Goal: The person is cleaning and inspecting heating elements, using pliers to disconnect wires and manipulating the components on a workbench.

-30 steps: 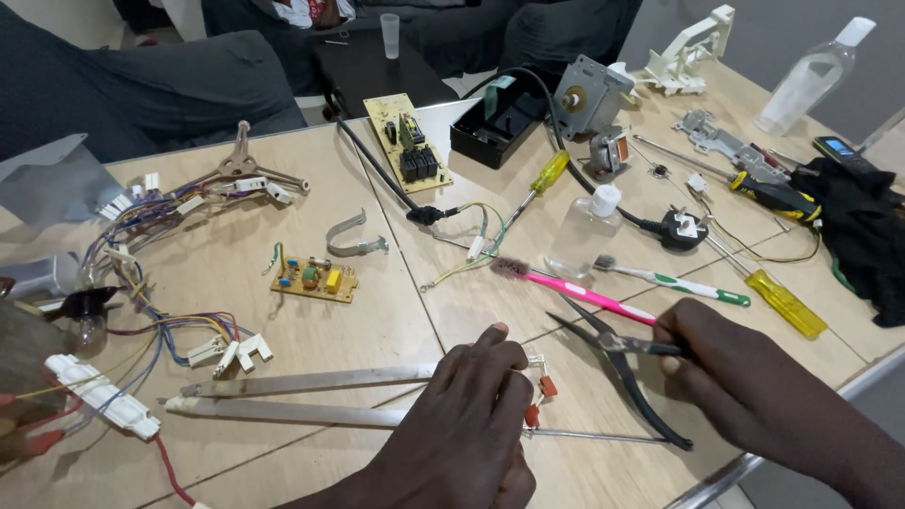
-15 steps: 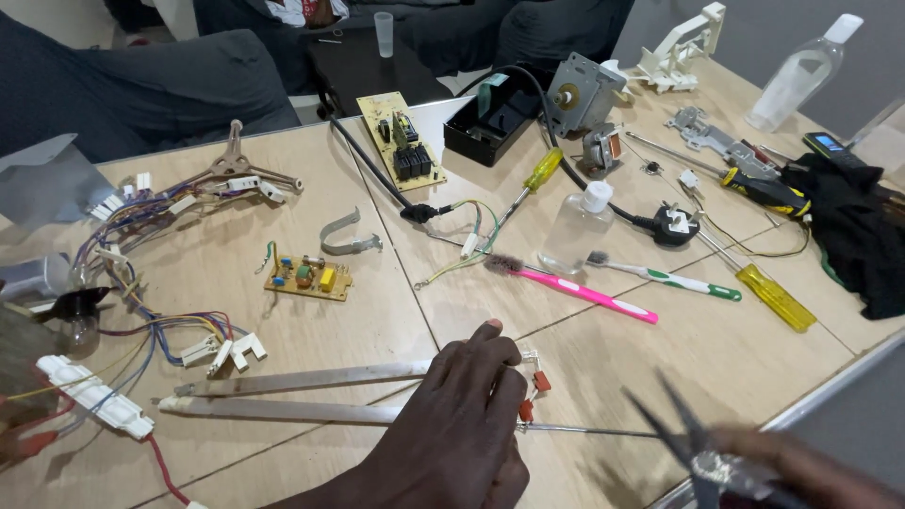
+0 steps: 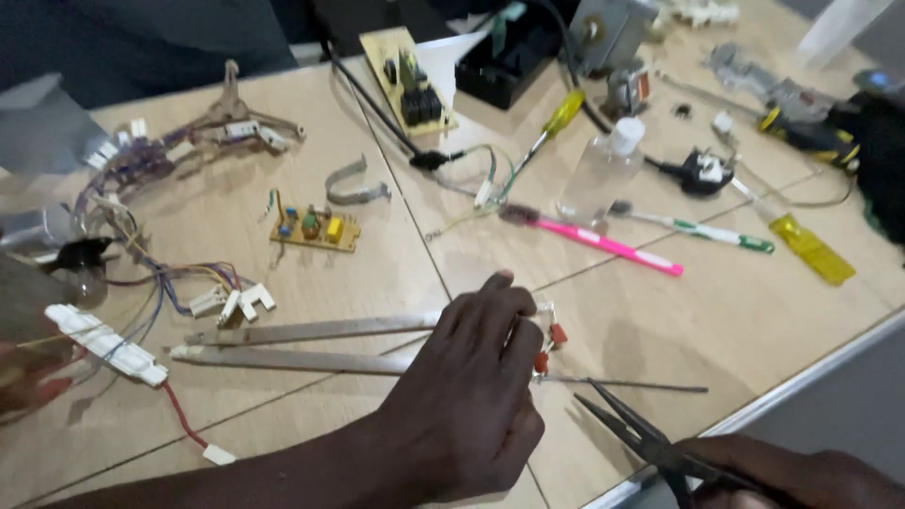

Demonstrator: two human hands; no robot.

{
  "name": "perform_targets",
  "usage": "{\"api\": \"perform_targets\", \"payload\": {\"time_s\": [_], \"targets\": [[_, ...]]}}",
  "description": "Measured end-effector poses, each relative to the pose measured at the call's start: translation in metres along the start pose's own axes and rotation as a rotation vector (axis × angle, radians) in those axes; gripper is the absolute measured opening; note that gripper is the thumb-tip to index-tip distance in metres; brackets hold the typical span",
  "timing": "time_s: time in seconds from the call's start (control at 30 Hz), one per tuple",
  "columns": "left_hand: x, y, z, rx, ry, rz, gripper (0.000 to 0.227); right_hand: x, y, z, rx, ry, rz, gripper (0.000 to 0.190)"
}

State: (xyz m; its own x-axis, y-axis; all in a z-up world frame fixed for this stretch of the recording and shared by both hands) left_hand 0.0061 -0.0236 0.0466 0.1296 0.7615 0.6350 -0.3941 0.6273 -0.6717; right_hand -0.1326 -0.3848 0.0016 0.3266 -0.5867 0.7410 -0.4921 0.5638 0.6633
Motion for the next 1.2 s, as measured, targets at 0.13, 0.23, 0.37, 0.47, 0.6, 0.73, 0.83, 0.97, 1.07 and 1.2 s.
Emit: {"api": "perform_targets", "payload": {"time_s": [0.13,0.23,0.37,0.47,0.6,0.73,0.83,0.97,1.07,1.2], "targets": [[0.001,-0.005,-0.001,0.021,0.059,-0.008,0.025,-0.051,0.043,-0.074,0.021,0.266,-0.037,0.04],[0.002,-0.005,0.0,0.033,0.081,-0.012,0.024,-0.059,0.03,-0.07,0.139,0.457,-0.095,0.043],[0.001,-0.006,0.0,0.028,0.079,-0.006,0.021,-0.055,0.049,-0.094,0.285,0.22,-0.126,0.042],[-0.001,-0.005,-0.002,0.03,0.084,-0.018,0.019,-0.061,0.056,-0.106,0.308,-0.013,-0.189,0.032],[-0.001,-0.004,-0.004,0.031,0.089,-0.021,0.016,-0.061,0.053,-0.11,0.272,-0.077,-0.166,0.043],[-0.005,-0.001,-0.007,0.037,0.069,-0.043,0.018,-0.058,0.054,-0.113,0.241,-0.137,-0.146,0.047],[-0.006,-0.001,-0.006,0.019,0.032,-0.053,0.022,-0.058,0.059,-0.119,0.158,-0.316,-0.215,0.048],[-0.008,-0.001,-0.006,0.012,-0.012,-0.106,0.035,-0.059,0.042,-0.096,0.16,-0.295,-0.154,0.053],[-0.012,0.001,-0.008,-0.055,-0.119,-0.001,0.031,-0.064,0.029,-0.123,0.475,-0.353,-0.395,0.046],[-0.024,0.007,-0.016,-0.043,-0.179,-0.013,0.031,-0.048,0.021,-0.116,0.444,-0.129,-0.339,0.046]]}}
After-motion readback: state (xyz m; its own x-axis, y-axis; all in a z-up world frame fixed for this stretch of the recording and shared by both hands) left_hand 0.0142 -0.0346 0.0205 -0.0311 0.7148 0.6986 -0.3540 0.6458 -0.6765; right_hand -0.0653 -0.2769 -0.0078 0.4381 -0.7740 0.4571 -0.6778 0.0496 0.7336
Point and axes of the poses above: each hand's wrist, its own y-axis away from the middle knuckle, its own x-axis out of the back of the hand, z = x × y, the point moved 5 cm from there along -y, towards the middle knuckle, and after that the axes turned 7 degrees about z, right-handed, at the moved point
